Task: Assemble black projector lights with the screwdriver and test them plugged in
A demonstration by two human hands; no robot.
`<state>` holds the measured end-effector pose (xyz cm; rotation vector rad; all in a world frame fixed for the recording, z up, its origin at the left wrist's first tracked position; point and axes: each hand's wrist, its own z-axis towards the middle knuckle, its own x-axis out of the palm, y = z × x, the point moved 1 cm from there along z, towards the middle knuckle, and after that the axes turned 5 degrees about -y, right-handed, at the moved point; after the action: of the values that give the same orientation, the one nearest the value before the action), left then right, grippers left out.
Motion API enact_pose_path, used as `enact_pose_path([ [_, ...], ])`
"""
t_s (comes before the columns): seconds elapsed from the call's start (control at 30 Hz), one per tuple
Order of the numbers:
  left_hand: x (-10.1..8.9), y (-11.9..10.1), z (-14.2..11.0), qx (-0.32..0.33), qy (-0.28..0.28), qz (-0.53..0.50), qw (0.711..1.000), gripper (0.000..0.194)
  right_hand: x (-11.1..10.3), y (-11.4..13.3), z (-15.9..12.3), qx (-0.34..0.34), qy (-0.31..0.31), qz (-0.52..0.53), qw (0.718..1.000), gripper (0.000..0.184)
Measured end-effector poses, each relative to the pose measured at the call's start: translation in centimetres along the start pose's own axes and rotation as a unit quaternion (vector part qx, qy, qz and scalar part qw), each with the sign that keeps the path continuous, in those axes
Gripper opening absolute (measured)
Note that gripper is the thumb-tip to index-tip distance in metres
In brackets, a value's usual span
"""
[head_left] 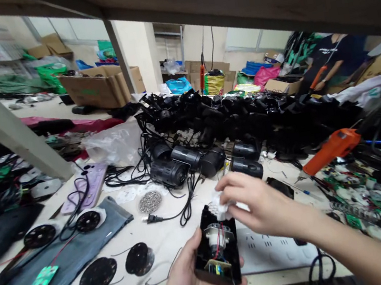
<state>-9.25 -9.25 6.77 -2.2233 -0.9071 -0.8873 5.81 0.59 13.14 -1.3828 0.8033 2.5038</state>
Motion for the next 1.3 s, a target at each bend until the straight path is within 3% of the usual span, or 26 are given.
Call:
enact_pose_path([
  [0.17,0.5,0.5,-0.7,-0.006,-0.002,0.016,1.000,0.041,2.1,-0.1,-0.8,-0.005,0.128,-0.071,0.989,0.020],
  [0.27,0.6,0.3,-1.1,-0.009,-0.005,0.021,1.000,0.042,2.6,0.0,-0.8,-0.063,0.161,-0.180,0.968,0.020],
  [0.37,0.4,0.4,-1.0,-0.014,-0.007,0.032,0.999,0.042,2.7,0.3,-1.2,-0.126,0.155,-0.269,0.942,0.020],
  [0.47,0.1,0.8,-0.6,-0.021,-0.004,0.036,0.999,0.045,2.8,0.2,-1.8,-0.148,0.139,-0.311,0.928,0.021],
  [0.63,0.0,1.1,-0.2,-0.047,0.006,0.035,0.998,0.047,3.0,0.0,-2.5,-0.140,0.111,-0.326,0.928,0.018],
  [0.8,0.4,0.7,-0.1,-0.032,-0.005,0.037,0.999,0.042,1.6,-0.2,-2.6,-0.148,0.033,-0.338,0.929,0.019],
  [0.9,0.7,0.5,-0.2,-0.019,-0.023,0.034,0.999,0.033,0.0,-1.0,-3.0,-0.120,-0.044,-0.305,0.944,0.022],
  [1.03,1.0,0.2,-0.2,-0.018,-0.052,0.043,0.998,0.031,-1.9,-2.4,-4.1,-0.012,-0.144,-0.216,0.966,0.022],
  [1.13,1.1,0.1,-0.2,-0.019,-0.062,0.047,0.997,0.034,-2.0,-2.3,-4.2,0.038,-0.157,-0.131,0.978,0.022],
  [1.3,0.8,0.4,-0.1,-0.028,-0.037,0.039,0.998,0.034,-0.5,-0.5,-2.4,0.058,-0.149,0.035,0.986,0.017],
])
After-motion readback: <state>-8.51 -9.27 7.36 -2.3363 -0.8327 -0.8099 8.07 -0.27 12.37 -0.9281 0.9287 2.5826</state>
